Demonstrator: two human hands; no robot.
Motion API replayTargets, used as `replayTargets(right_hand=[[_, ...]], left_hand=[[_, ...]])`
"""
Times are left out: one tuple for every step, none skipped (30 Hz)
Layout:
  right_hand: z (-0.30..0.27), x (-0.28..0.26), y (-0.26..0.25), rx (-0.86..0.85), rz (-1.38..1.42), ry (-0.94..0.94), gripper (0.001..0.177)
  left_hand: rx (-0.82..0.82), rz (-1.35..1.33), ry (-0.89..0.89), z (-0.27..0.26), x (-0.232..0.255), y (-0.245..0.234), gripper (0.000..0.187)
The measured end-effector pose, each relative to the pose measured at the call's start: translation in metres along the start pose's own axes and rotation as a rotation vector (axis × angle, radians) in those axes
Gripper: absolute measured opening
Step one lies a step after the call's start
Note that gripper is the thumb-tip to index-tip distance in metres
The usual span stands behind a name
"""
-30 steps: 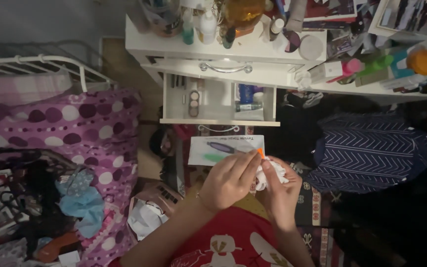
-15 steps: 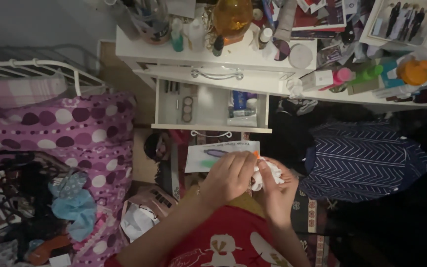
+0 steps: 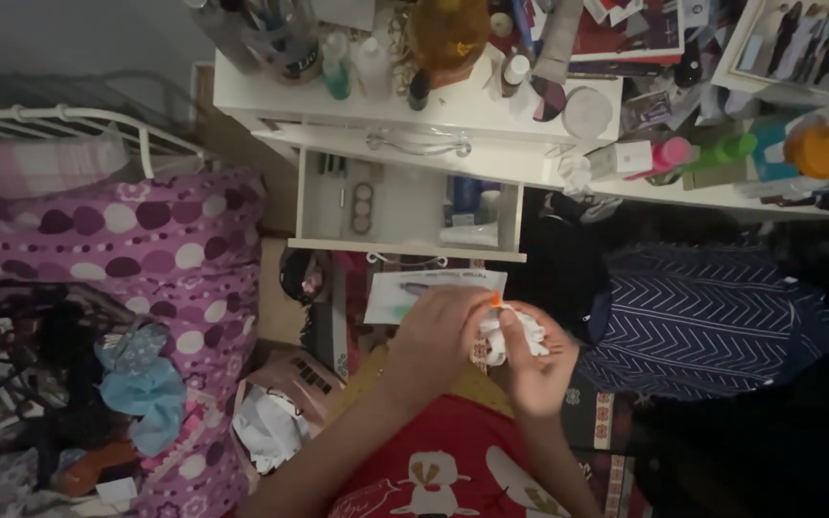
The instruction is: Organize and wipe down cosmetics and various product containers inside a dresser drawer.
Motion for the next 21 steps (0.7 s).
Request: replayTargets(right_hand=[[0.001, 0.002, -0.002, -0.009, -0.005, -0.009, 0.016], [0.003, 0.003, -0.003, -0.018, -0.010, -0.021, 0.016], [0.004, 0.000, -0.002, -0.019, -0.009, -0.024, 0.016], [0.004, -0.003, -0.001, -0.014, -0.018, -0.012, 0.016], [0.004, -0.006, 0.000, -0.009, -0.028, 0.000, 0.016], [0.005, -0.007, -0.001, -0.014, -0.028, 0.001, 0.016], [0.005, -0.009, -0.001, -0.014, -0.035, -0.013, 0.016], [0.006, -0.010, -0.001, -0.014, -0.041, -0.030, 0.017], [0.007, -0.008, -0.001, -0.017, -0.039, -0.030, 0.017], [0.007, -0.006, -0.002, -0.024, -0.036, -0.054, 0.016], [0.007, -0.005, -0.003, -0.031, -0.033, -0.077, 0.016], [0.008, -0.005, -0.003, -0.032, -0.032, -0.080, 0.016], [0.008, -0.004, -0.003, -0.033, -0.027, -0.084, 0.016], [0.008, -0.003, -0.003, -0.036, -0.023, -0.085, 0.016], [0.006, -0.006, -0.003, -0.038, -0.024, -0.084, 0.016], [0.005, -0.009, -0.002, -0.046, -0.034, -0.096, 0.016], [0.004, -0.012, -0.002, -0.055, -0.045, -0.108, 0.016], [0.004, -0.013, -0.001, -0.058, -0.044, -0.109, 0.016], [0.005, -0.014, 0.000, -0.057, -0.045, -0.100, 0.016], [0.005, -0.015, 0.000, -0.056, -0.047, -0.091, 0.016], [0.005, -0.013, -0.001, -0.060, -0.048, -0.093, 0.016]], left_hand=[[-0.022, 0.044, 0.049, 0.000, 0.003, -0.002, 0.025], [-0.041, 0.088, 0.100, 0.001, 0.006, -0.004, 0.028], [-0.040, 0.090, 0.103, 0.003, 0.006, -0.005, 0.028], [-0.063, 0.144, 0.149, 0.003, 0.008, -0.003, 0.032], [-0.085, 0.199, 0.196, 0.002, 0.009, -0.002, 0.035], [-0.083, 0.202, 0.193, 0.002, 0.009, -0.001, 0.035], [-0.089, 0.213, 0.208, 0.001, 0.010, 0.001, 0.036], [-0.095, 0.225, 0.225, 0.001, 0.010, 0.002, 0.037], [-0.093, 0.229, 0.225, 0.003, 0.011, 0.001, 0.037], [-0.098, 0.232, 0.239, 0.003, 0.013, 0.001, 0.037], [-0.102, 0.236, 0.252, 0.003, 0.015, 0.001, 0.037], [-0.100, 0.237, 0.254, 0.003, 0.015, 0.002, 0.037], [-0.097, 0.264, 0.271, 0.003, 0.015, 0.003, 0.037], [-0.095, 0.291, 0.285, 0.002, 0.016, 0.003, 0.037], [-0.094, 0.292, 0.283, -0.001, 0.015, 0.005, 0.037], [-0.086, 0.338, 0.300, -0.004, 0.014, 0.007, 0.037], [-0.077, 0.385, 0.317, -0.006, 0.014, 0.009, 0.037], [-0.075, 0.387, 0.317, -0.007, 0.015, 0.010, 0.037], [-0.078, 0.396, 0.309, -0.007, 0.015, 0.010, 0.036], [-0.080, 0.405, 0.301, -0.007, 0.016, 0.012, 0.034], [-0.076, 0.407, 0.300, -0.006, 0.016, 0.013, 0.034]])
Point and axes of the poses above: each hand's wrist, its own z-axis towards the middle knuckle, its own y-axis out of the palm, x = y × z, the point moved 5 cm from there along z, towards the middle knuckle, and after that the axes turned 1 degree about -x, right-handed, at the moved point
